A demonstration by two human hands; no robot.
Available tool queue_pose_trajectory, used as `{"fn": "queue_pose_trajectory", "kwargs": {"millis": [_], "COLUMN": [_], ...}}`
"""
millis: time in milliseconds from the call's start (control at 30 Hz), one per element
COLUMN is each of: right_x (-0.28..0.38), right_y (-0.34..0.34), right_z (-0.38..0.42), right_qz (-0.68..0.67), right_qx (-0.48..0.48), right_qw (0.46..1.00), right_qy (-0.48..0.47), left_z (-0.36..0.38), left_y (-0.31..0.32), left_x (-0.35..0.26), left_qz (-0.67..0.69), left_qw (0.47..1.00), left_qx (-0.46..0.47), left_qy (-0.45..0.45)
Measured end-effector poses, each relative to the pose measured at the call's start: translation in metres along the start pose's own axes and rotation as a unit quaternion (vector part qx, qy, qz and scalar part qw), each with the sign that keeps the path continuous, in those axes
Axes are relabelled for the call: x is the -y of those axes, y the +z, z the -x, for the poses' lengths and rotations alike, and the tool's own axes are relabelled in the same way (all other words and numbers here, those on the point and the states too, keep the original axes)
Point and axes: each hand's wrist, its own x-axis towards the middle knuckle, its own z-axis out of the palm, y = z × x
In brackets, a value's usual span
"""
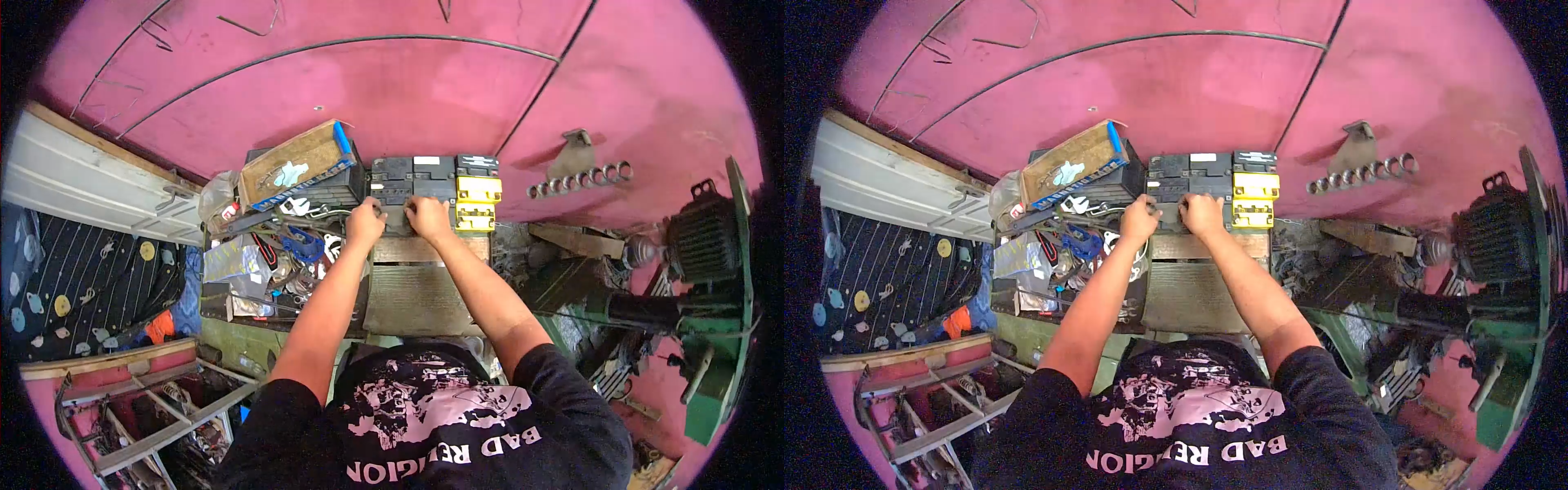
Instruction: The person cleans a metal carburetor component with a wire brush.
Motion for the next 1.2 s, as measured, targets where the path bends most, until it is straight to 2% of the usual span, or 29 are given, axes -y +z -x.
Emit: {"fn": "queue_pose_trajectory", "kwargs": {"millis": [67,133,200,267,300,333,433,600,667,733,767,800,867,933,1000,1067,1133,1200], "right_x": [-0.003,-0.003,0.000,0.006,0.006,0.006,0.007,0.012,0.025,0.043,0.057,0.087,0.122,0.159,0.192,0.209,0.229,0.248], "right_y": [0.005,0.010,0.012,0.016,0.022,0.028,0.040,0.032,0.023,0.017,0.020,0.036,0.062,0.089,0.123,0.153,0.174,0.186], "right_z": [-0.002,0.007,0.016,0.033,0.042,0.049,0.061,0.062,0.068,0.083,0.096,0.131,0.179,0.244,0.314,0.377,0.429,0.465], "right_qz": [0.036,0.068,0.069,0.092,0.097,0.096,0.124,0.147,0.141,0.129,0.125,0.104,0.027,-0.081,-0.049,-0.029,-0.004,0.059], "right_qx": [0.021,-0.060,-0.027,-0.151,-0.070,-0.069,0.057,0.056,0.019,-0.027,-0.079,-0.117,-0.090,0.027,0.154,0.275,0.328,0.421], "right_qw": [0.999,0.996,0.997,0.978,0.988,0.987,0.988,0.985,0.989,0.990,0.987,0.981,0.979,0.965,0.929,0.860,0.818,0.768], "right_qy": [-0.003,-0.026,-0.019,-0.111,-0.101,-0.104,-0.068,-0.075,-0.036,-0.045,-0.056,-0.116,-0.179,-0.249,-0.334,-0.429,-0.473,-0.480], "left_z": [0.001,0.011,0.032,0.051,0.059,0.065,0.089,0.164,0.211,0.266,0.298,0.359,0.441,0.524,0.608,0.693,0.773,0.846], "left_y": [0.003,-0.002,-0.003,0.001,0.006,0.010,0.012,-0.011,-0.021,-0.032,-0.039,-0.046,-0.046,-0.048,-0.049,-0.043,-0.032,-0.014], "left_x": [0.000,-0.006,-0.016,-0.018,-0.014,-0.011,-0.012,-0.005,0.017,0.045,0.060,0.091,0.143,0.175,0.192,0.199,0.199,0.191], "left_qz": [-0.084,-0.073,-0.155,-0.184,-0.204,-0.223,-0.203,-0.128,-0.100,-0.061,-0.050,-0.029,0.000,0.010,-0.014,-0.008,-0.003,0.051], "left_qw": [0.995,0.997,0.975,0.967,0.966,0.963,0.973,0.991,0.994,0.998,0.999,0.997,0.987,0.972,0.926,0.889,0.846,0.791], "left_qx": [-0.050,-0.029,-0.145,-0.119,-0.080,-0.045,-0.028,0.033,0.024,0.014,0.000,-0.040,-0.087,-0.135,-0.181,-0.242,-0.300,-0.356], "left_qy": [0.000,-0.022,0.072,0.128,0.134,0.142,0.104,0.037,0.025,0.011,-0.001,-0.060,-0.134,-0.191,-0.329,-0.388,-0.441,-0.496]}}
